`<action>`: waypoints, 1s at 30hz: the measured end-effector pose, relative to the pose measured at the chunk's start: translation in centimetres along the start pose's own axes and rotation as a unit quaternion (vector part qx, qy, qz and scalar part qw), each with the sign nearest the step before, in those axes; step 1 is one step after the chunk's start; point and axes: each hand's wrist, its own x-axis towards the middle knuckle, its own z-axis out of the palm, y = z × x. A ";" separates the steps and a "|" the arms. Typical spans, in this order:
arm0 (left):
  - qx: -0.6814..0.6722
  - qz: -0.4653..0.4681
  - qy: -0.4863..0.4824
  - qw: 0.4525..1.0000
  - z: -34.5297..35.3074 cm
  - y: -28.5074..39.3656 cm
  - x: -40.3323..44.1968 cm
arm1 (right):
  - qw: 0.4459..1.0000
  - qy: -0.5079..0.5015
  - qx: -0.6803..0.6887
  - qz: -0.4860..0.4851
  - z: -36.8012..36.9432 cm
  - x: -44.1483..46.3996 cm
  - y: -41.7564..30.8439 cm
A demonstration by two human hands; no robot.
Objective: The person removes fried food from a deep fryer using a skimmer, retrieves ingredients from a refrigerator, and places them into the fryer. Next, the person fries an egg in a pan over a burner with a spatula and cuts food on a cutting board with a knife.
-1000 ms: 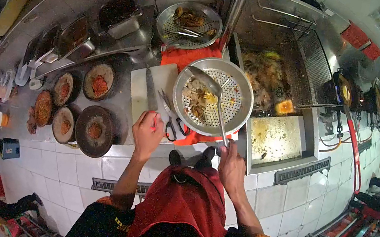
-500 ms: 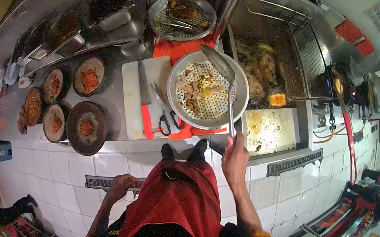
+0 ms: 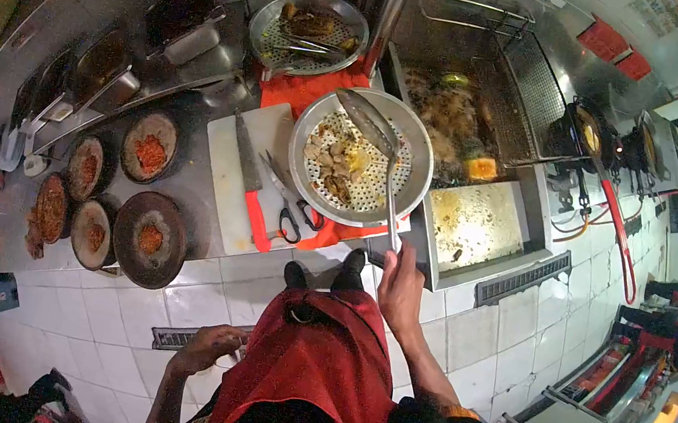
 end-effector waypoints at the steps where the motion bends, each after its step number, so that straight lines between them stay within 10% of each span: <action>1: -0.006 -0.008 -0.021 1.000 0.0 1.8 -0.2 | 1.000 -0.007 -0.016 0.009 -0.2 0.0 -0.1; 5: 0.191 0.015 0.099 0.977 1.4 7.7 0.4 | 0.999 -0.020 0.022 -0.025 -0.8 0.3 -0.9; 7: 0.278 0.295 0.238 0.882 1.5 9.7 4.3 | 0.998 -0.051 0.020 0.006 -1.2 -0.1 -0.8; 15: 0.491 0.278 0.288 0.773 1.5 23.6 19.4 | 0.992 -0.094 0.079 0.024 -2.8 -0.4 -2.5; 30: 0.478 0.302 0.353 0.745 0.8 20.3 25.0 | 0.995 -0.088 0.040 -0.028 -3.2 1.7 -1.6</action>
